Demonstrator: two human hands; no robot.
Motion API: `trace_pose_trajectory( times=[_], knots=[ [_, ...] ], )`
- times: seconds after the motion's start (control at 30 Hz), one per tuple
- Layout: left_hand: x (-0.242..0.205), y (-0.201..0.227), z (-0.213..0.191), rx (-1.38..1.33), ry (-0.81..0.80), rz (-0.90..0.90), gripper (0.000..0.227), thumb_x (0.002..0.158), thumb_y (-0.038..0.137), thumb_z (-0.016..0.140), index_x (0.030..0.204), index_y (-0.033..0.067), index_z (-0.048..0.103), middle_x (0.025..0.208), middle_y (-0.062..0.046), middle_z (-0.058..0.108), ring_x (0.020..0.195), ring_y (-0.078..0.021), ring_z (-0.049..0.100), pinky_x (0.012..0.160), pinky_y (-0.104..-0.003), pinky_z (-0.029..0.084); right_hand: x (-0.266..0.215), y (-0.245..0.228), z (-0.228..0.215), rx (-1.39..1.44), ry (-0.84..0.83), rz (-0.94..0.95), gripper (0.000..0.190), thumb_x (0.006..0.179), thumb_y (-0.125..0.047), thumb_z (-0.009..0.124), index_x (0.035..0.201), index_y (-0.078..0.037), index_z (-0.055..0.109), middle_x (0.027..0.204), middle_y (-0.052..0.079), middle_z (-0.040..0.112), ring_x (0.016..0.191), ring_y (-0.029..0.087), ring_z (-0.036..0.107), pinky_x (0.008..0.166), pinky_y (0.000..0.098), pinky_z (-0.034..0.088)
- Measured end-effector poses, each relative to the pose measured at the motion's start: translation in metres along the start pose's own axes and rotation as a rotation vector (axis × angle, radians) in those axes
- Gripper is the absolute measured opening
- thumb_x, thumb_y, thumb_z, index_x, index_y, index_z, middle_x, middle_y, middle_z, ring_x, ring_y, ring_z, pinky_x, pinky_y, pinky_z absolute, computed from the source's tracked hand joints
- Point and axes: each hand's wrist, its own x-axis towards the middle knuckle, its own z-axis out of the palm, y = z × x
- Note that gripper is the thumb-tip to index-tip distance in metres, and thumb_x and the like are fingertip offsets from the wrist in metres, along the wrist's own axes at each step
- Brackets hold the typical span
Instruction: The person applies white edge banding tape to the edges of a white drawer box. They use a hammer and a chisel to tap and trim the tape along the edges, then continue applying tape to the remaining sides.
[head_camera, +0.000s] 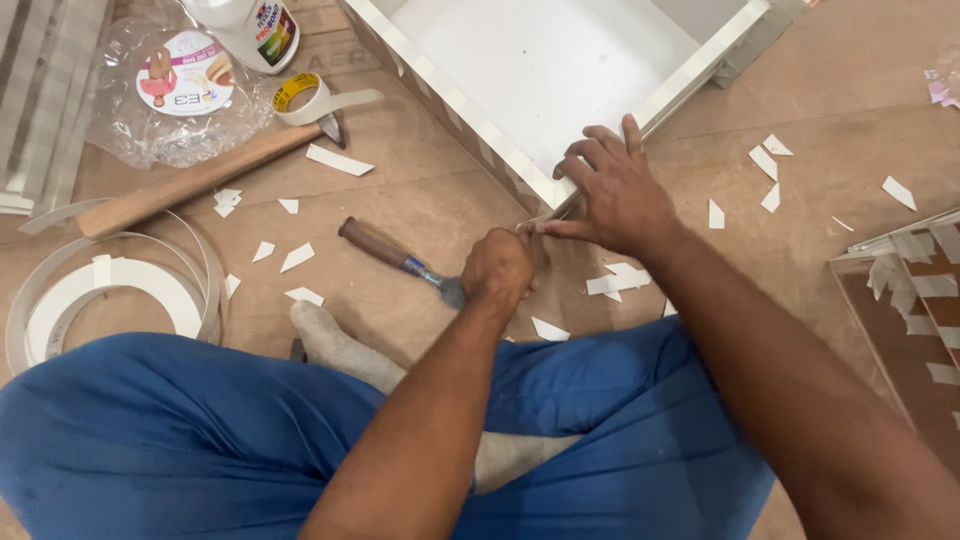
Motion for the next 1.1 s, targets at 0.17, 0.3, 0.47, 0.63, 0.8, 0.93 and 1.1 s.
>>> trace_pose_trajectory(
  times=[0.17, 0.3, 0.47, 0.63, 0.8, 0.93, 1.1],
  knots=[
    [0.031, 0.001, 0.000, 0.184, 0.083, 0.061, 0.061, 0.099, 0.062, 0.051, 0.115, 0.0068, 0.072, 0.117, -0.021, 0.071, 0.111, -0.0368, 0.068, 0.090, -0.048, 0.056, 0.002, -0.019, 0.011, -0.050, -0.012, 0.184, 0.060, 0.078, -0.056, 0.082, 0.111, -0.008, 0.066, 0.126, 0.015, 0.059, 0.144, 0.036, 0.038, 0.123, 0.0674, 0.013],
    [0.052, -0.001, -0.001, 0.208, 0.043, 0.121, 0.061, 0.097, 0.060, 0.053, 0.118, 0.0054, 0.070, 0.121, -0.022, 0.071, 0.115, -0.0386, 0.068, 0.093, -0.049, 0.056, 0.003, -0.036, 0.020, -0.065, 0.061, 0.279, 0.053, 0.085, -0.048, 0.081, 0.112, -0.004, 0.065, 0.130, 0.018, 0.057, 0.146, 0.039, 0.034, 0.122, 0.0689, 0.014],
    [0.076, -0.010, -0.008, 0.197, -0.089, 0.308, 0.057, 0.102, 0.051, 0.052, 0.114, -0.0006, 0.073, 0.114, -0.029, 0.072, 0.112, -0.0410, 0.069, 0.098, -0.046, 0.053, 0.001, -0.048, 0.032, -0.028, 0.175, 0.315, 0.044, 0.086, -0.034, 0.080, 0.112, -0.004, 0.063, 0.140, 0.021, 0.053, 0.150, 0.044, 0.029, 0.119, 0.0703, 0.017],
    [0.084, -0.014, -0.004, 0.212, 0.013, 0.295, 0.047, 0.102, 0.044, 0.046, 0.113, 0.0096, 0.076, 0.115, -0.023, 0.071, 0.110, -0.0400, 0.068, 0.095, -0.048, 0.052, 0.006, -0.056, 0.041, -0.058, 0.207, 0.375, 0.042, 0.087, -0.033, 0.082, 0.110, -0.004, 0.062, 0.139, 0.020, 0.054, 0.150, 0.046, 0.030, 0.115, 0.0758, 0.019],
    [0.096, -0.003, -0.006, 0.267, -0.166, 0.238, 0.037, 0.090, 0.033, 0.059, 0.109, 0.0049, 0.076, 0.112, -0.021, 0.074, 0.106, -0.0371, 0.071, 0.090, -0.047, 0.058, 0.006, -0.058, 0.036, -0.119, 0.186, 0.365, 0.046, 0.086, -0.039, 0.081, 0.111, -0.004, 0.063, 0.139, 0.017, 0.056, 0.150, 0.044, 0.032, 0.116, 0.0783, 0.017],
    [0.079, -0.020, -0.024, 0.121, 0.004, 0.340, 0.047, 0.100, 0.044, 0.054, 0.109, 0.0030, 0.076, 0.112, -0.028, 0.070, 0.109, -0.0432, 0.067, 0.095, -0.048, 0.052, 0.006, -0.052, 0.024, -0.210, 0.073, 0.337, 0.051, 0.085, -0.044, 0.077, 0.111, -0.003, 0.065, 0.140, 0.014, 0.056, 0.146, 0.042, 0.037, 0.112, 0.0793, 0.016],
    [0.052, -0.066, -0.053, 0.105, -0.023, 0.367, 0.053, 0.094, 0.050, 0.059, 0.108, 0.0004, 0.074, 0.107, -0.028, 0.073, 0.108, -0.0420, 0.069, 0.095, -0.047, 0.053, -0.034, -0.010, 0.010, -0.267, -0.076, 0.360, 0.053, 0.093, -0.052, 0.069, 0.109, -0.002, 0.066, 0.144, 0.014, 0.056, 0.149, 0.034, 0.037, 0.119, 0.0732, 0.015]
  ],
)
